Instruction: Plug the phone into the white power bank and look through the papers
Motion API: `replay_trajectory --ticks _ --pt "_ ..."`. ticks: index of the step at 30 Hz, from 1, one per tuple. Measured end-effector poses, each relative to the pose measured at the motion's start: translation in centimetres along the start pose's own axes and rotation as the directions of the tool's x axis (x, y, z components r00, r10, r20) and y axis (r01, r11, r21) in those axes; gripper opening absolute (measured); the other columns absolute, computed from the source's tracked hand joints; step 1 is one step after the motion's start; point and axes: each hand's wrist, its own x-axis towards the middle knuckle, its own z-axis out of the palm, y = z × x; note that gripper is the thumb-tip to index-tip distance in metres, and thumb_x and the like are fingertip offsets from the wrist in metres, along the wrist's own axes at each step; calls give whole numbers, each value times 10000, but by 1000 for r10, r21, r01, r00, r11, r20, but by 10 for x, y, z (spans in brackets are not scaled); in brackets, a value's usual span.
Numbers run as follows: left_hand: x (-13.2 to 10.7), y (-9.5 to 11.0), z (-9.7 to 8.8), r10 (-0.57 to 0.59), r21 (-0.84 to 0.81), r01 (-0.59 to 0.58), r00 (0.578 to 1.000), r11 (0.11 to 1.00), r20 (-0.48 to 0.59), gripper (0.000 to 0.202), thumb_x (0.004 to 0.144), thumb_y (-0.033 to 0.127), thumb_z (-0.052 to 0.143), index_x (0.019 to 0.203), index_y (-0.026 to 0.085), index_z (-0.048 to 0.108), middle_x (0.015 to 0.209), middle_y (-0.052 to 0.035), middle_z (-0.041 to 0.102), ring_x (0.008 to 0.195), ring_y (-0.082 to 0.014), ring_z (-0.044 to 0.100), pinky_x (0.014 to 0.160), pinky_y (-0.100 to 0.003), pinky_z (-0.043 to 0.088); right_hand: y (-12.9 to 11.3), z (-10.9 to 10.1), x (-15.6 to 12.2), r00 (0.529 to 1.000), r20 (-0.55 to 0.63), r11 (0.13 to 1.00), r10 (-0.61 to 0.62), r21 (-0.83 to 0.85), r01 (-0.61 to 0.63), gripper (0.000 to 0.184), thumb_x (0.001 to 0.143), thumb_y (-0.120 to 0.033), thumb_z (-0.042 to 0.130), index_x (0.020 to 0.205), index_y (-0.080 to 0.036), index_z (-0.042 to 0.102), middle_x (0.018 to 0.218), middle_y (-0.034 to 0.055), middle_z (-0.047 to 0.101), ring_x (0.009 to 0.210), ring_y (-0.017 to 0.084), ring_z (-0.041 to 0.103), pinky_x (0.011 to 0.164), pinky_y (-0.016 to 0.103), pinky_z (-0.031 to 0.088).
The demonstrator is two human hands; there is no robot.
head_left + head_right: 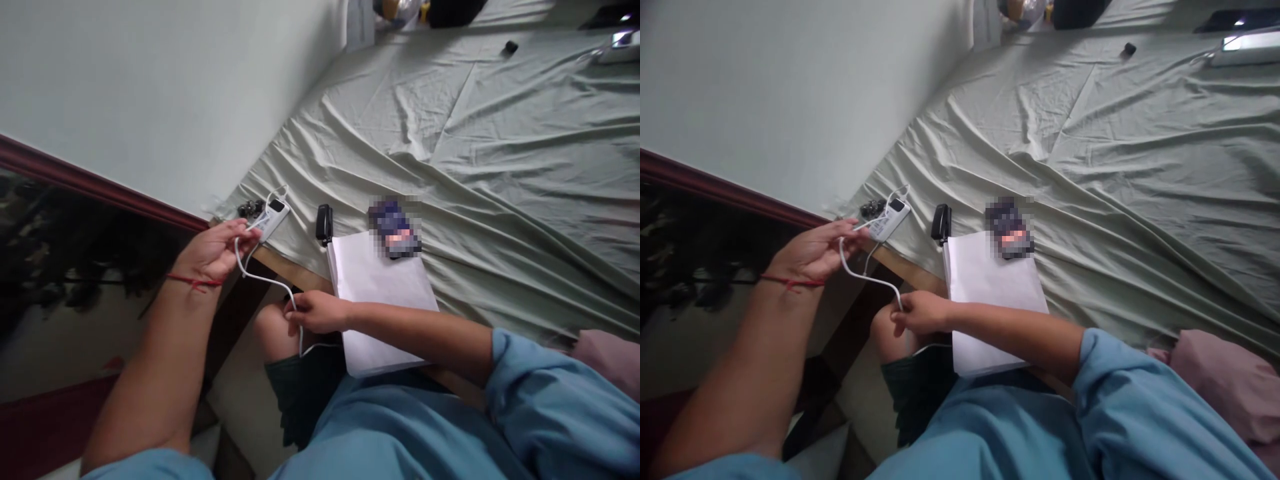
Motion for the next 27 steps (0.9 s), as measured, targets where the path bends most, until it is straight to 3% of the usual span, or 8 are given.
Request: replay_trajectory --ticks 6,8,10,12,18,21,24,27 --pt "-67 -54 -50 342 258 -310 936 915 -89 220 942 337 640 769 201 652 619 8 594 507 -100 556 403 -150 407 -13 6 -2 921 -166 668 352 734 -123 210 1029 -104 404 854 -199 468 624 -31 616 469 93 535 551 257 565" --pt "-96 -81 -67 -146 376 123 989 918 33 722 961 730 371 565 182 623 441 -54 499 338 -126 420 306 -212 283 -23 5 -4 931 -164 557 327 829 -49 196 1040 -95 391 890 -196 466 639 -30 631 486 92 549 590 273 598" --pt "-115 -110 -72 -506 374 438 856 818 105 885 916 841 196 553 186 666 458 -101 546 359 -154 467 342 -256 382 -32 8 -8 952 -114 476 283 879 -36 178 1049 -99 391 923 -192 475 664 -20 653 498 97 572 582 262 590" --pt "-123 -135 -69 -584 177 561 801 809 130 791 968 739 200 736 227 757 652 -136 708 540 -254 666 438 -338 535 -35 14 -14 972 -30 430 231 900 -74 177 1051 -98 388 937 -188 490 678 -14 665 504 103 592 556 244 566" --pt "-103 -158 -83 -400 -573 282 912 769 -89 333 1016 345 422 1174 165 653 969 -136 754 801 -203 746 693 -312 674 -15 33 -39 952 83 493 294 841 -225 188 977 -55 423 875 -168 535 628 0 654 456 94 493 474 205 483" --pt "-94 -143 -113 -285 -675 80 938 733 -198 408 1017 371 371 1235 90 571 1032 -188 714 701 -172 687 631 -335 658 -3 36 -50 927 58 498 370 830 -250 155 942 -54 439 902 -177 525 609 -6 652 422 92 410 402 183 388" --pt "-95 -126 -135 -223 -636 -94 889 766 -400 264 973 128 304 976 152 567 690 -13 568 477 -80 508 480 -182 524 3 38 -55 924 45 491 381 836 -244 79 967 -117 471 965 -185 510 649 2 670 427 89 407 398 180 375" --pt "-110 -115 -131 -38 -477 -170 918 862 -396 251 933 49 358 822 141 563 562 62 329 380 -43 252 376 -134 326 1 38 -63 901 73 581 427 742 -335 120 1006 -296 544 955 -217 470 665 -20 652 455 106 523 474 229 488"
